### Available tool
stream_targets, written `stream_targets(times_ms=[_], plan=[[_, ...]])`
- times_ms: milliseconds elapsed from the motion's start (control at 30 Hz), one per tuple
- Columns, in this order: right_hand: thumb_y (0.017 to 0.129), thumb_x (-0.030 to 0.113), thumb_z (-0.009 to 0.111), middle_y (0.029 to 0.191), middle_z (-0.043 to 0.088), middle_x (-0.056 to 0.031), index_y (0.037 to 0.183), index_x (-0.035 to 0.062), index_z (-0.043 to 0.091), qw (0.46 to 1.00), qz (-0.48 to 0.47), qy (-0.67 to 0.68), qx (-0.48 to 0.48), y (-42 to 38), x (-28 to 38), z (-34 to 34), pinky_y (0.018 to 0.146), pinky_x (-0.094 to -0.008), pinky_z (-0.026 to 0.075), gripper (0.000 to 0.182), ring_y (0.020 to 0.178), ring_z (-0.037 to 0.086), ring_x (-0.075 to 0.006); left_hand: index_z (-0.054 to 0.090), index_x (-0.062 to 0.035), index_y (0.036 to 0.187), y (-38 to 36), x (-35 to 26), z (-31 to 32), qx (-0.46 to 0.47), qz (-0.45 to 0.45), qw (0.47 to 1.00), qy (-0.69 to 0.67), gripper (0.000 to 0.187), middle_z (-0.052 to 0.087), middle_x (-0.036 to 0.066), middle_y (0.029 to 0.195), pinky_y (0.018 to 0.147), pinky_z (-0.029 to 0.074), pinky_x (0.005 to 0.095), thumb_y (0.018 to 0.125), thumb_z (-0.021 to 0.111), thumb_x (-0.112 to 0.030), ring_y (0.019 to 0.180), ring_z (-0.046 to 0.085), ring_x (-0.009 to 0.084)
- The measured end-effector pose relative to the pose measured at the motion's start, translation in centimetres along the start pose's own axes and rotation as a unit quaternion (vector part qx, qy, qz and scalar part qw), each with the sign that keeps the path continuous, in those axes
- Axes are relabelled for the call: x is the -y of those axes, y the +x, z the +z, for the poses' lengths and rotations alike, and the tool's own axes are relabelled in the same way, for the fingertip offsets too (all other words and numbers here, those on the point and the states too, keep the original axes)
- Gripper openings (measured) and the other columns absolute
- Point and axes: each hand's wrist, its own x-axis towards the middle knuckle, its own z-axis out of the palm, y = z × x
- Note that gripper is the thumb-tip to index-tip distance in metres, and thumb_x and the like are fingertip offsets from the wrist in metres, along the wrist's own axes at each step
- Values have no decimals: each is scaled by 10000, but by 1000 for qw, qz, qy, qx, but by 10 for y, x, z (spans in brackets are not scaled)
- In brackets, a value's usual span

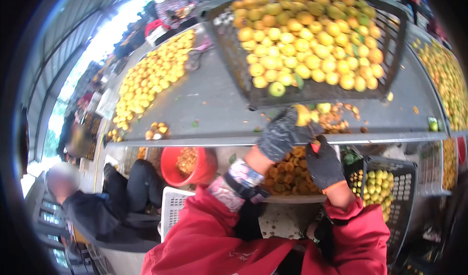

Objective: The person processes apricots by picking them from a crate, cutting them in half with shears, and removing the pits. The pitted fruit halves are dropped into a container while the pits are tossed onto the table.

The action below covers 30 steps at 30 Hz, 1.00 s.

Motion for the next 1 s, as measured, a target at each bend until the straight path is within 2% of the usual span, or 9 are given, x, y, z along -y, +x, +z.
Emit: stream_targets(times_ms=[100,133,167,467,667,767,867,900,1000], plan=[[935,222,576,937,664,-260,1230,-34,541,996,23,87,1,1,2,9,790,-456,494,392,916,648,-414,537,-20,1261,5,43,32,-14,-80,978,-190,337,633,101,1166,929,528,363,1011,549,-247,1050,639,227],[936,218,577,935,665,-255,1204,-38,548,999,15,51,4,2,5,4,775,-455,492,371,905,647,-413,521,-29,1276,7,37,25,-30,-148,923,-355,362,631,105,1161,918,540,373,1018,535,-282,1028,648,233],[937,213,577,932,666,-249,1178,-42,556,1000,11,14,4,2,5,1,760,-454,491,352,894,646,-413,503,-50,1301,14,3,18,-20,-254,725,-640,399,628,108,1163,912,557,400,1029,505,-341,997,666,242],[932,228,596,909,651,-255,1108,-2,577,999,-30,-14,-10,2,1,-15,741,-465,487,289,899,634,-436,591,-35,1242,28,-34,-31,96,-140,971,-171,379,657,45,1099,835,528,267,890,716,-102,969,608,104],[928,260,614,947,663,-267,1176,2,567,994,33,103,28,-1,8,9,768,-460,494,361,940,640,-435,565,-17,1210,15,-7,13,28,-163,910,-381,262,664,69,1098,880,530,308,964,595,-102,996,653,184],[932,292,604,937,664,-274,1189,-11,548,997,17,70,-21,0,2,15,778,-484,496,401,954,634,-451,543,-1,1235,19,-32,-3,93,-16,996,5,275,658,95,1111,918,521,325,989,540,-124,997,662,221],[937,293,571,926,639,-300,1096,-16,548,999,46,3,3,-1,24,-9,787,-499,487,349,953,609,-475,555,-4,1250,23,-20,-9,65,-133,961,-234,361,654,100,1105,852,549,317,969,618,-222,972,659,200],[936,293,565,925,633,-305,1077,-17,547,998,55,-9,24,-1,28,-15,791,-500,484,342,953,603,-479,561,-7,1253,24,-24,-12,34,-317,790,-524,378,653,91,1098,823,558,305,962,639,-236,971,657,187],[934,284,558,909,621,-299,1032,-21,540,999,4,15,41,2,15,-19,758,-516,475,320,919,593,-486,578,-20,1243,28,-35,-21,69,-315,882,-344,378,648,77,1090,786,559,273,974,631,-280,963,651,162]])
